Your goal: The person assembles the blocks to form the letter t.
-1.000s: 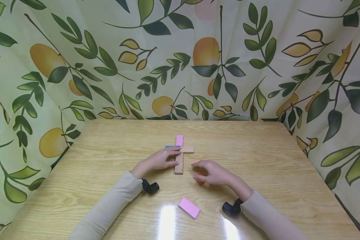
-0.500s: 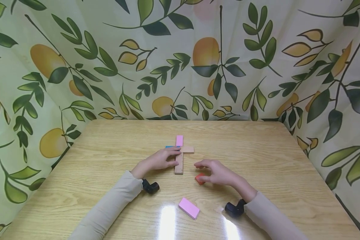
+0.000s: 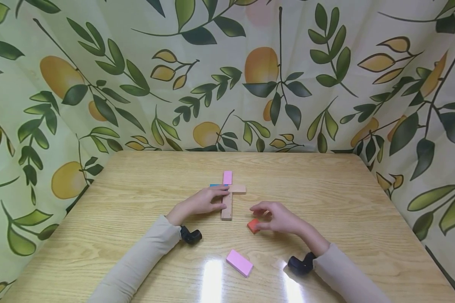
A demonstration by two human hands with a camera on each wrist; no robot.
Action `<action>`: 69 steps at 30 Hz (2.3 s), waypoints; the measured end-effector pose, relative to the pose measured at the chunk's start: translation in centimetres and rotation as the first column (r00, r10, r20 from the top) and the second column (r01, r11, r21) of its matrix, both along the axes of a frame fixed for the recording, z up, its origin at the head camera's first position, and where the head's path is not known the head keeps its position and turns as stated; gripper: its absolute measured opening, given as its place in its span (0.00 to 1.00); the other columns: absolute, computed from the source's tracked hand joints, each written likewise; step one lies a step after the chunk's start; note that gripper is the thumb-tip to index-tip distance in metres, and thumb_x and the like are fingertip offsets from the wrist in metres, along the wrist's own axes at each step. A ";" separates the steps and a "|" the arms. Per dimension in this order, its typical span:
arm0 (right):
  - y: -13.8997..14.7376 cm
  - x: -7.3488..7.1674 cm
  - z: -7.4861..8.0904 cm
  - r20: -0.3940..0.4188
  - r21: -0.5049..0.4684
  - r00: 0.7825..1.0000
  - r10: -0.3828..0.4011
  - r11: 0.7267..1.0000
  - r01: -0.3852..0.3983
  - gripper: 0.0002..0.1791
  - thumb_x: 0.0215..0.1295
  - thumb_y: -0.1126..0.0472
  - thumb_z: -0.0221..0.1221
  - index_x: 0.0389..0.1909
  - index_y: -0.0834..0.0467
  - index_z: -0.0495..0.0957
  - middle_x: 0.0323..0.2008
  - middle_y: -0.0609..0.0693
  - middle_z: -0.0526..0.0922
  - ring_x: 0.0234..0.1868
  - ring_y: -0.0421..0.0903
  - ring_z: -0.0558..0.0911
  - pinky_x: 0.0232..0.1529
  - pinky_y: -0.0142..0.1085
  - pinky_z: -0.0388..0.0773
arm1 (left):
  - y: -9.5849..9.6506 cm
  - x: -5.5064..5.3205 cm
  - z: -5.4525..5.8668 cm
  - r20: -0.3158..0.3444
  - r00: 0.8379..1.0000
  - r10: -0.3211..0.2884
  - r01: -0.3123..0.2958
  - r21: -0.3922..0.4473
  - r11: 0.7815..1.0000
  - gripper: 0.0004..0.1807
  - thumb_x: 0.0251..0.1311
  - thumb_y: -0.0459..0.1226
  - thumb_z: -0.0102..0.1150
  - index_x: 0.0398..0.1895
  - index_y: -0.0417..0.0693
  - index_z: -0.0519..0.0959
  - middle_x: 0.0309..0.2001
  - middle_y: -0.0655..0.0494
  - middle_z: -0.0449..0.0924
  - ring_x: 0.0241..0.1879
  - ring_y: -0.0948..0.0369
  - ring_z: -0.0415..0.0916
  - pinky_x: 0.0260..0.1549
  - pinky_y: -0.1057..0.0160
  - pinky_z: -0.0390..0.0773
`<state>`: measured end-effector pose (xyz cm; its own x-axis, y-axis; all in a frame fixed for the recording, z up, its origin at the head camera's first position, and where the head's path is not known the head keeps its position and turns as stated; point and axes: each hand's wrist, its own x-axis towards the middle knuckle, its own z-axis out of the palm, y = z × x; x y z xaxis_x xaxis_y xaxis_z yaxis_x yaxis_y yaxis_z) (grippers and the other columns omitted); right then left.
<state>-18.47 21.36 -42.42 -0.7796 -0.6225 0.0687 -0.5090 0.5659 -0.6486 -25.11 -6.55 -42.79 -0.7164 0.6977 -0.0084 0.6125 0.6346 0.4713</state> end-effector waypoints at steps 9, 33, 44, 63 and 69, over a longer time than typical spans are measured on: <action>0.4 -0.1 -0.1 0.075 -0.069 0.997 0.009 0.998 -0.004 0.24 0.56 0.62 0.68 0.51 0.70 0.76 0.37 0.57 0.83 0.36 0.39 0.79 0.38 0.30 0.82 | 0.0 0.0 0.1 0.004 1.000 -0.001 0.001 -0.003 1.000 0.26 0.65 0.42 0.58 0.63 0.39 0.72 0.72 0.47 0.64 0.73 0.51 0.59 0.73 0.54 0.61; 0.9 -0.3 -0.6 0.146 -0.044 0.989 0.035 0.999 -0.029 0.18 0.60 0.63 0.64 0.49 0.68 0.79 0.32 0.52 0.81 0.31 0.28 0.72 0.31 0.24 0.74 | 0.0 0.0 0.1 0.003 1.000 0.001 -0.001 -0.012 1.000 0.26 0.65 0.43 0.58 0.64 0.40 0.72 0.72 0.47 0.64 0.74 0.51 0.59 0.73 0.54 0.61; 0.8 -0.4 -0.8 0.135 -0.028 0.990 0.031 0.999 -0.027 0.14 0.60 0.64 0.64 0.46 0.65 0.81 0.32 0.52 0.82 0.32 0.28 0.71 0.32 0.24 0.73 | 0.0 0.2 0.1 0.008 1.000 0.010 -0.010 -0.008 1.000 0.26 0.65 0.43 0.58 0.63 0.40 0.72 0.72 0.47 0.64 0.73 0.51 0.60 0.73 0.54 0.61; 0.5 -0.4 -0.9 0.138 -0.023 0.990 0.016 1.000 -0.013 0.13 0.60 0.64 0.64 0.45 0.66 0.81 0.30 0.51 0.80 0.30 0.28 0.70 0.30 0.24 0.72 | 0.0 0.2 0.0 0.007 1.000 0.007 -0.007 -0.033 0.999 0.27 0.66 0.44 0.56 0.65 0.42 0.71 0.73 0.49 0.62 0.74 0.52 0.58 0.74 0.55 0.60; 0.4 -0.4 -0.8 0.132 -0.017 0.991 0.014 1.000 -0.012 0.13 0.59 0.65 0.64 0.44 0.66 0.81 0.29 0.50 0.80 0.29 0.28 0.70 0.28 0.24 0.71 | 0.0 0.3 0.1 0.009 1.000 0.009 -0.009 -0.026 1.000 0.27 0.66 0.44 0.56 0.65 0.42 0.71 0.73 0.49 0.62 0.74 0.52 0.58 0.73 0.55 0.60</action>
